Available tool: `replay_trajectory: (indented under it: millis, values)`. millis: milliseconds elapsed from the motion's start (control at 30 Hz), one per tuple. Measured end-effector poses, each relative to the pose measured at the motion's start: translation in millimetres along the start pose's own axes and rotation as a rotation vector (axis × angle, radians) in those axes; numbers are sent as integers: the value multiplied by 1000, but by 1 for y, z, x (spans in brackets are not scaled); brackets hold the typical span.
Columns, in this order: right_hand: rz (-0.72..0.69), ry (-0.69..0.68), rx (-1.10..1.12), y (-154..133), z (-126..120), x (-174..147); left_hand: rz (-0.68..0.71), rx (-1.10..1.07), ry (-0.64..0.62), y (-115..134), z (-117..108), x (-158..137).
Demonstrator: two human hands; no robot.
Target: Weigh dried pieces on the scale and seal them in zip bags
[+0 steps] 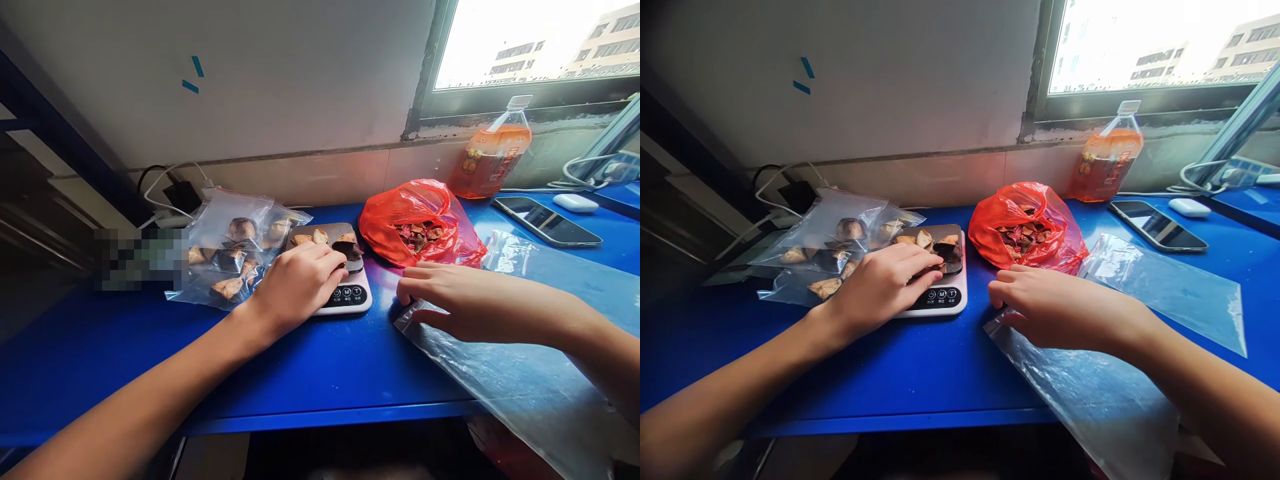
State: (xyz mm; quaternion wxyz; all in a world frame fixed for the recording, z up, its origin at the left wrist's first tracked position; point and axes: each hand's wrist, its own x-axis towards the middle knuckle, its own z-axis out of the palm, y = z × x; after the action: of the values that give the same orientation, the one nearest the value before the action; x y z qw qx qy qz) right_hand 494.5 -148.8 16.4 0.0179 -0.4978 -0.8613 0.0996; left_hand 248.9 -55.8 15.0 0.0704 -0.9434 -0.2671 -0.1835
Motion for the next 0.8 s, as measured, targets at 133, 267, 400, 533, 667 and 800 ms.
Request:
replay_trajectory:
  millis: [133,267,400,533,667,800]
  values:
    - [-6,12,-9,0,0,1,11,72,-20,5,-1,3]
    - [3,5,-12,0,0,1,80,79,27,6,2,3]
    - [-16,8,-31,0,0,-1,47,-34,137,-1,-7,-3]
    - [-29,42,-52,1,0,-4,-186,-118,244,-22,-32,-11]
    - [-48,39,-70,2,1,-5,-453,-288,600,-61,-52,-13]
    - [-16,32,-79,0,-1,-5,-518,-582,885,-107,-61,-10]
